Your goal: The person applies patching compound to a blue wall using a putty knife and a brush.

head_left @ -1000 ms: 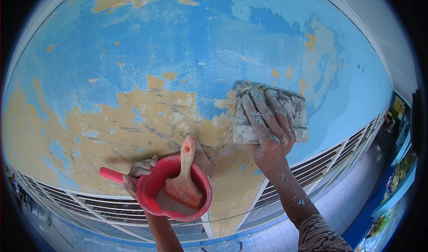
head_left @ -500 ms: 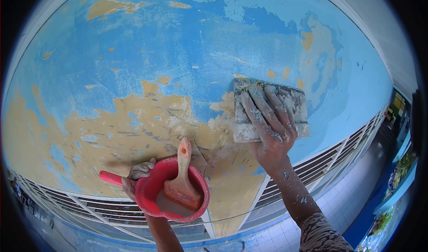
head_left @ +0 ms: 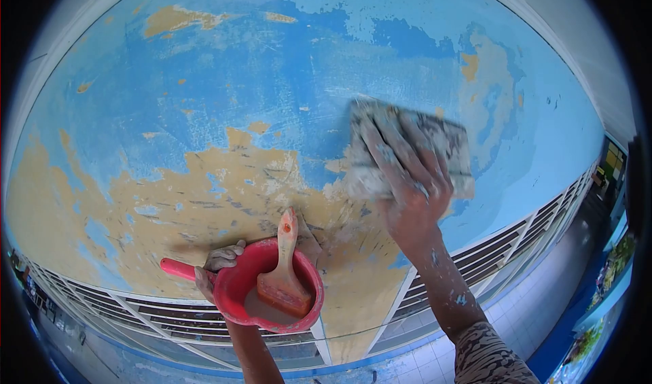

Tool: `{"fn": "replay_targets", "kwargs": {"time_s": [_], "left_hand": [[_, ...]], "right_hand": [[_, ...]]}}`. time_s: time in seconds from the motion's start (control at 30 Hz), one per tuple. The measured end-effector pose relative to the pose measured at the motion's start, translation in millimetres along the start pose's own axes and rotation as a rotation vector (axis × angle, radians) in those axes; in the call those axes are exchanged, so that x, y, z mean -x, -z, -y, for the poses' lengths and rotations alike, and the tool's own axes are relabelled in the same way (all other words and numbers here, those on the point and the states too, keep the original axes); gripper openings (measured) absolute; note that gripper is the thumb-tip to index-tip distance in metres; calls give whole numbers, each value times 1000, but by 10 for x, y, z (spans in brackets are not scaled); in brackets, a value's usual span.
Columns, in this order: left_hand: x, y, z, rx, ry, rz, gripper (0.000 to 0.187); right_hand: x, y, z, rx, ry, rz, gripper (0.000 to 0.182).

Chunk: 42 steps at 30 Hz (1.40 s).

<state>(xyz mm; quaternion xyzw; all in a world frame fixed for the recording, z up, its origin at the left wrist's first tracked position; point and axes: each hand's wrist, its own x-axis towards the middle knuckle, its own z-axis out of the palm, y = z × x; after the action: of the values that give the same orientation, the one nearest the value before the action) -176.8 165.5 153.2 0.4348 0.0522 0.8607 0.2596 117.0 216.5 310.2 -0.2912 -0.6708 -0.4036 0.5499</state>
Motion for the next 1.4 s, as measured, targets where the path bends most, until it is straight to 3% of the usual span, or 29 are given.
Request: {"fn": "replay_targets", "kwargs": {"time_s": [0.33,0.4,0.5,0.53,0.6,0.73,0.8,0.93,1.03,1.17,1.3,1.4], "left_hand": [[-2,8,0,0,18,6,68],[7,-3,18,9,15,-3,68],[9,-12,25,-11,21,-41,69],[12,-1,21,-1,25,-32,69],[15,40,8,10,31,-26,69],[-2,82,29,18,0,21,69],[-16,66,24,14,8,41,68],[5,75,4,18,12,9,68],[-10,64,58,27,-19,-10,67],[-52,13,46,4,-6,-15,67],[3,52,24,4,-17,-47,67],[-5,22,56,4,-34,-65,67]], "right_hand": [[110,1,6,-23,-32,-20,62],[156,-34,-5,-5,-15,-75,49],[-99,-30,60,-14,-46,-58,48],[-69,-22,48,-15,-50,-51,48],[45,-6,16,17,-39,-19,67],[156,-57,-44,-21,-32,-68,67],[-125,-44,-14,-8,-50,-59,58],[180,20,-40,9,-50,-30,50],[367,-31,-105,8,-68,-80,52],[-119,63,-89,8,-102,-20,51],[559,44,-84,-18,-83,-6,63],[298,62,-80,-2,-108,4,57]]}}
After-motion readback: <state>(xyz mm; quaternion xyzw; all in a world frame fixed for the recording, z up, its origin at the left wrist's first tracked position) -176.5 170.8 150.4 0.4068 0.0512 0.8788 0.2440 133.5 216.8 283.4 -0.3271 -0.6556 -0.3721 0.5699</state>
